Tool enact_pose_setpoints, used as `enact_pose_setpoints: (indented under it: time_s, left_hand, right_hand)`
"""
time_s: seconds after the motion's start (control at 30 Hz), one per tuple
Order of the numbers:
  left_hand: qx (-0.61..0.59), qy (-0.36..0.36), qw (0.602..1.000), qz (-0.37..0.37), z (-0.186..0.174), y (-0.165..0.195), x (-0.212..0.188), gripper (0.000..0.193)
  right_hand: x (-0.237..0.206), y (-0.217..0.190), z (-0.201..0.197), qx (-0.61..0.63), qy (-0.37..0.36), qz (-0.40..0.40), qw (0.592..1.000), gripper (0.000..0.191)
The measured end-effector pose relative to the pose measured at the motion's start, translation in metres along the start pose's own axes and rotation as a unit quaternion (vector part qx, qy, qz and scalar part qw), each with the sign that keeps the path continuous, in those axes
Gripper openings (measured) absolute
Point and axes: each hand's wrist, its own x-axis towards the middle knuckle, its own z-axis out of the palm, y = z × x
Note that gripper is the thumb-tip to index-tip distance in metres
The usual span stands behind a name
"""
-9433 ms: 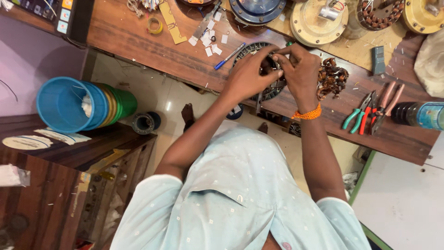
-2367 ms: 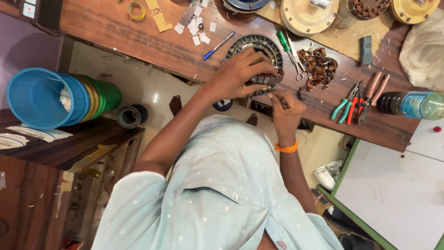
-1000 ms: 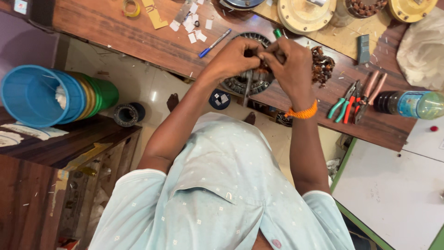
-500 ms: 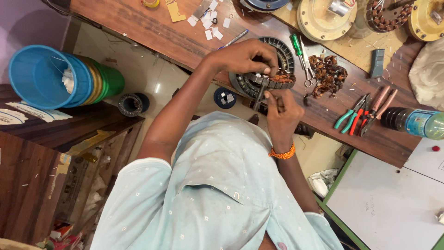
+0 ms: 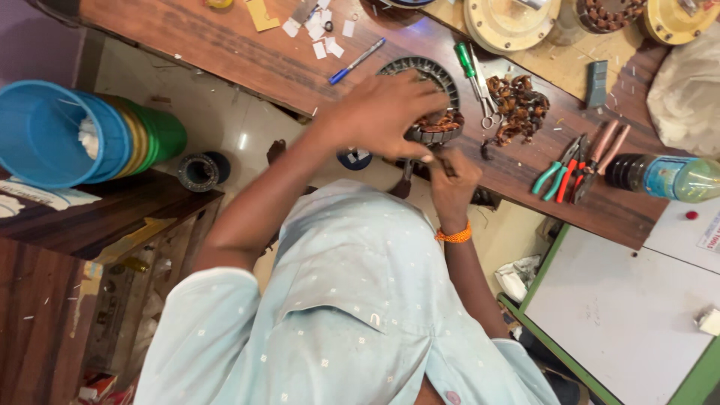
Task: The person sits at a workbench and rewinds an electric motor stator, inserting insulated copper wire coils one at a time into the slots of the stator held in a stand, pressing each coil down into place and taking new wire turns from a pile on the bench.
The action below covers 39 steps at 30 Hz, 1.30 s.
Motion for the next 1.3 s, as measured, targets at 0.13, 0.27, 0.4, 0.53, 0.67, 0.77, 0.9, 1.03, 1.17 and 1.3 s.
enact_pose_setpoints:
  time_s: [0.13,0.27,0.4,0.53,0.67,0.77,0.9,1.03,1.17,1.3]
  left_hand:
    - [0.060,0.157,0.985,-0.046,0.033,0.031,-0.017,0.046]
    - [0.050,0.236,0.970,-0.022,0.053,0.024,-0.027,0.043]
    - [0.032,0.240,0.970,-0.006,0.063,0.014,-0.029,0.047]
    - [0.043,0.249,0.968,-0.002,0.070,0.010,-0.028,0.049]
    - [0.041,0.260,0.965,0.004,0.075,0.005,-0.027,0.049]
    - [0.037,0.262,0.964,0.001,0.078,0.003,-0.027,0.049]
    - [0.035,0.273,0.961,-0.005,0.080,0.004,-0.026,0.051]
    - [0.039,0.276,0.960,-0.004,0.079,0.004,-0.024,0.052]
    - [0.033,0.267,0.963,-0.005,0.069,0.011,-0.023,0.048]
    - [-0.081,0.273,0.952,-0.108,0.058,0.024,-0.015,0.037]
  right_hand:
    - [0.016,-0.011,-0.036,0.000,0.012,-0.028,1.000,0.010]
    - [0.032,-0.038,-0.046,-0.015,-0.025,-0.037,0.999,0.010]
    - [0.050,-0.055,-0.041,-0.010,-0.053,-0.041,0.998,0.009]
    - [0.068,-0.060,-0.040,-0.033,-0.064,-0.080,0.994,0.010]
    - [0.079,-0.059,-0.045,-0.069,-0.092,-0.078,0.990,0.012]
    - [0.077,-0.058,-0.049,-0.046,-0.097,-0.058,0.993,0.009]
    - [0.072,-0.056,-0.050,-0.041,-0.096,-0.048,0.993,0.008]
    - [0.086,-0.048,-0.044,-0.092,-0.099,-0.090,0.987,0.009]
    - [0.104,-0.042,-0.044,-0.075,-0.146,-0.090,0.982,0.010]
    - [0.115,-0.041,-0.042,-0.081,-0.149,-0.178,0.969,0.010]
